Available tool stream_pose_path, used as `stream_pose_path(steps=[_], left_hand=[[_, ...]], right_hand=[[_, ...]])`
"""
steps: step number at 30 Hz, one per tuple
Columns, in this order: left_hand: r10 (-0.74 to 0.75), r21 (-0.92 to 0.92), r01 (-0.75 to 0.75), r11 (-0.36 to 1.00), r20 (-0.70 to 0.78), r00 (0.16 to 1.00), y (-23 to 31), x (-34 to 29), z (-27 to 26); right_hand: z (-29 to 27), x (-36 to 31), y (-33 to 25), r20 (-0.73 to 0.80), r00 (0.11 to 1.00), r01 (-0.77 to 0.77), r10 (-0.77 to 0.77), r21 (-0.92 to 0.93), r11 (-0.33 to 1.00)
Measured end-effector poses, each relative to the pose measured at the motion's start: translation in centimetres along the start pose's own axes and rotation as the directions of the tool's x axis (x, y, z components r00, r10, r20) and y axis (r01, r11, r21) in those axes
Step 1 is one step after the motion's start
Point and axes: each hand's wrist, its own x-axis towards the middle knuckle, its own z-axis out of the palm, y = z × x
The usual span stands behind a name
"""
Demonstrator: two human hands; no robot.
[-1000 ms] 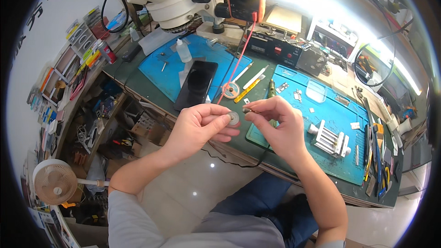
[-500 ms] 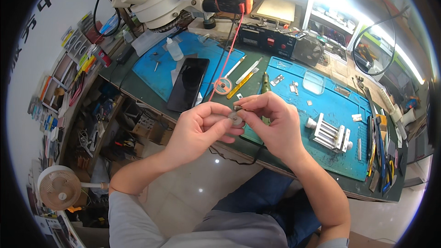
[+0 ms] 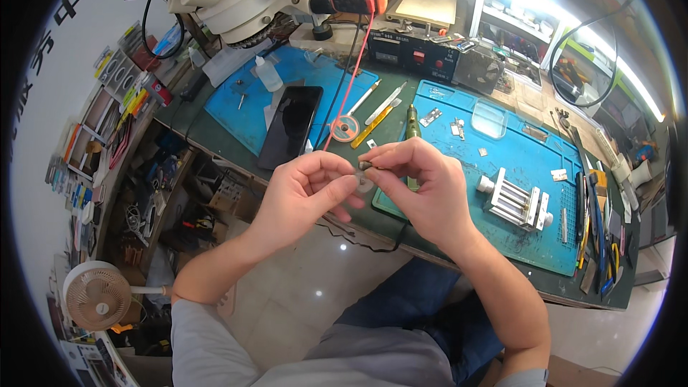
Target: The person uses a rotary tool to grind or polish small metal components held in a vise on a workbench. They repeatedly adjust the tool and the parts, occasionally using a brush to clear debris. The task involves precise hand movements and tool handling.
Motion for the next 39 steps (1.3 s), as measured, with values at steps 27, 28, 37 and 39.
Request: stream_pose_path(steps=[27, 28, 37, 39], left_hand=[[-0.069, -0.151, 0.070, 0.986, 0.016, 0.997, -0.21, 0.19, -0.46], [-0.070, -0.156, 0.071, 0.985, 0.014, 0.997, -0.17, 0.19, -0.42], [-0.081, -0.145, 0.080, 0.986, -0.002, 0.997, -0.03, 0.18, -0.31], [-0.062, -0.124, 0.059, 0.990, -0.014, 0.998, -0.09, 0.19, -0.13]], right_hand=[[-0.22, 0.02, 0.10, -0.007, 0.999, 0.041, -0.042, -0.018, 0.999], [-0.23, 0.02, 0.13, -0.007, 0.999, 0.044, -0.045, -0.020, 0.999], [-0.25, 0.04, 0.09, -0.011, 0.998, 0.062, -0.062, -0.021, 0.998], [-0.26, 0.03, 0.11, -0.015, 0.998, 0.065, -0.066, -0.028, 0.997]])
